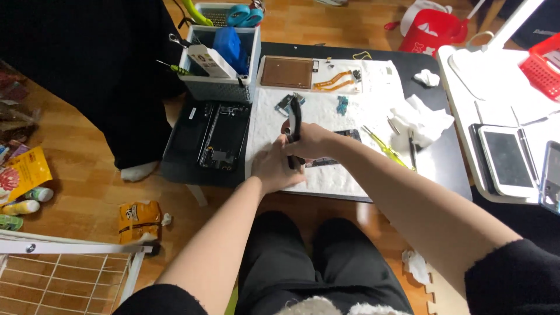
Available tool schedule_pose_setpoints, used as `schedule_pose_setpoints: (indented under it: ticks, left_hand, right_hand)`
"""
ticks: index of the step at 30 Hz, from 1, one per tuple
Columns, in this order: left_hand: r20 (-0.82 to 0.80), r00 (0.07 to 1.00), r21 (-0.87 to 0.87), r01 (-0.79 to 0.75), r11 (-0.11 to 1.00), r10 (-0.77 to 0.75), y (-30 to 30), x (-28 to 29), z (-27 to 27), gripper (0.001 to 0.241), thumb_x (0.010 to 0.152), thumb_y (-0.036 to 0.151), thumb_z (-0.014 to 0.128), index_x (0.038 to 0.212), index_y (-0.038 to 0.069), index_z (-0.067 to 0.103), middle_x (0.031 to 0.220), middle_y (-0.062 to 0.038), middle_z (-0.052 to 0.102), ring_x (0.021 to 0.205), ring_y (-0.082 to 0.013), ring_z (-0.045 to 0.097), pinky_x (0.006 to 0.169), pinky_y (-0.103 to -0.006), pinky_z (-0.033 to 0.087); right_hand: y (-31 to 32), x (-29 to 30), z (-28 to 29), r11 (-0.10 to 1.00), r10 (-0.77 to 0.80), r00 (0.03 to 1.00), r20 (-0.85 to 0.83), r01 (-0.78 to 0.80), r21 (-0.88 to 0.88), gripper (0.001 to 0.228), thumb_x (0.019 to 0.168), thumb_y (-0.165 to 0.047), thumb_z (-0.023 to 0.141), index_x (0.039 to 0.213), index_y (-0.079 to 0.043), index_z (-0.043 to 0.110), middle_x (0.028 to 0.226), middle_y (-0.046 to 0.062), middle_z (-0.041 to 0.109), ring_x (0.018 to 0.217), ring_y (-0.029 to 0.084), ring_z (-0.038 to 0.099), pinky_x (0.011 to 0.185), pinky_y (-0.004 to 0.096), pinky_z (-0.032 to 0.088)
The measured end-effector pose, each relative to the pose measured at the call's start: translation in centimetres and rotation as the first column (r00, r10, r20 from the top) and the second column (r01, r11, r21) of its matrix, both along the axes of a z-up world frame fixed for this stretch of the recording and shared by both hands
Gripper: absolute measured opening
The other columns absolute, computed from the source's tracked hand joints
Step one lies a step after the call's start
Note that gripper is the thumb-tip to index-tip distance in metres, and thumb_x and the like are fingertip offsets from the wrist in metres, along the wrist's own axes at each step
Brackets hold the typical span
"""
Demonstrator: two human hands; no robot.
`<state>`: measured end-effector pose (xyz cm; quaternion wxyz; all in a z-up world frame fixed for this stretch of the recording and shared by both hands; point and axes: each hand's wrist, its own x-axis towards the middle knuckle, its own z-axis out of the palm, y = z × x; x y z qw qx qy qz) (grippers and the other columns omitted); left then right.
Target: Cleaning the internal components of a disassembled smartphone using a brush and a small tool.
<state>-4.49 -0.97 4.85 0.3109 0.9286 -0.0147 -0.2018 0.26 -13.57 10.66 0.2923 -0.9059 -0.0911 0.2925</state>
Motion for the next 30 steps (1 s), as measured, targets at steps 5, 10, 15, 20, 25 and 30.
schedule_pose_setpoints:
  ticks: [5, 10, 15, 20, 25, 30]
  left_hand:
    - [-0.006, 0.997, 0.071, 0.079, 0.994, -0.079, 0.7, -1.5, 0.1, 0.123, 0.076, 0.070, 0.069, 0.164, 0.019, -0.001, 0.171, -0.005, 0.017, 0.157, -0.0253, 0.017, 0.130, -0.0426, 0.004]
    - [-0.040, 0.996, 0.083, 0.089, 0.993, -0.085, 0.4, -3.0, 0.0, 0.108, 0.086, 0.071, 0.059, 0.163, 0.021, 0.001, 0.173, 0.004, 0.002, 0.159, -0.0184, -0.002, 0.131, -0.0441, -0.008]
    - [-0.085, 0.982, 0.333, 0.185, 0.925, -0.167, -0.4, -2.5, 0.0, 0.105, 0.088, 0.084, 0.032, 0.164, 0.023, -0.006, 0.172, 0.004, -0.010, 0.158, -0.0197, -0.011, 0.131, -0.0464, -0.005]
    - [-0.088, 0.983, 0.334, 0.183, 0.925, -0.163, -0.5, -2.0, 0.1, 0.107, 0.087, 0.084, 0.035, 0.164, 0.022, -0.007, 0.172, 0.005, -0.012, 0.158, -0.0189, -0.014, 0.131, -0.0473, -0.006]
    - [-0.092, 0.983, 0.337, 0.180, 0.924, -0.158, -0.5, -2.2, -0.8, 0.106, 0.087, 0.082, 0.036, 0.164, 0.022, -0.007, 0.172, 0.006, -0.014, 0.158, -0.0184, -0.015, 0.131, -0.0473, -0.007]
    - [-0.081, 0.982, 0.334, 0.190, 0.923, -0.173, -0.3, -1.9, -1.4, 0.104, 0.088, 0.079, 0.034, 0.164, 0.023, -0.010, 0.172, 0.005, -0.015, 0.158, -0.0185, -0.016, 0.129, -0.0500, -0.006]
  right_hand:
    - [0.3, 2.4, -3.2, 0.990, -0.114, 0.972, 0.204, 0.093, 0.107, 0.054, 0.082, -0.030, 0.064, 0.135, -0.032, 0.056, 0.093, 0.016, 0.076, 0.105, 0.041, 0.071, 0.094, 0.053, 0.058]
    - [0.6, -1.1, -2.7, 0.987, -0.141, 0.970, 0.198, 0.123, 0.101, 0.049, 0.084, -0.031, 0.058, 0.133, -0.027, 0.053, 0.107, 0.021, 0.073, 0.112, 0.043, 0.068, 0.098, 0.054, 0.055]
    - [1.6, -3.0, 0.1, 0.996, -0.078, 0.984, 0.161, 0.082, -0.020, 0.044, 0.091, -0.038, 0.049, 0.129, -0.016, 0.048, 0.113, 0.031, 0.069, 0.114, 0.052, 0.066, 0.100, 0.059, 0.052]
    - [1.4, -3.1, -0.4, 0.995, -0.100, 0.980, 0.170, 0.102, -0.003, 0.042, 0.093, -0.043, 0.045, 0.126, -0.018, 0.046, 0.114, 0.029, 0.068, 0.113, 0.052, 0.066, 0.099, 0.058, 0.052]
    - [0.6, -2.8, -2.4, 0.987, -0.160, 0.974, 0.163, 0.153, 0.055, 0.042, 0.087, -0.036, 0.044, 0.126, -0.021, 0.048, 0.109, 0.027, 0.068, 0.110, 0.051, 0.067, 0.097, 0.057, 0.054]
    - [0.3, -3.5, -1.7, 0.989, -0.128, 0.974, 0.189, 0.110, 0.102, 0.044, 0.088, -0.038, 0.045, 0.127, -0.019, 0.046, 0.112, 0.029, 0.069, 0.113, 0.053, 0.066, 0.102, 0.061, 0.052]
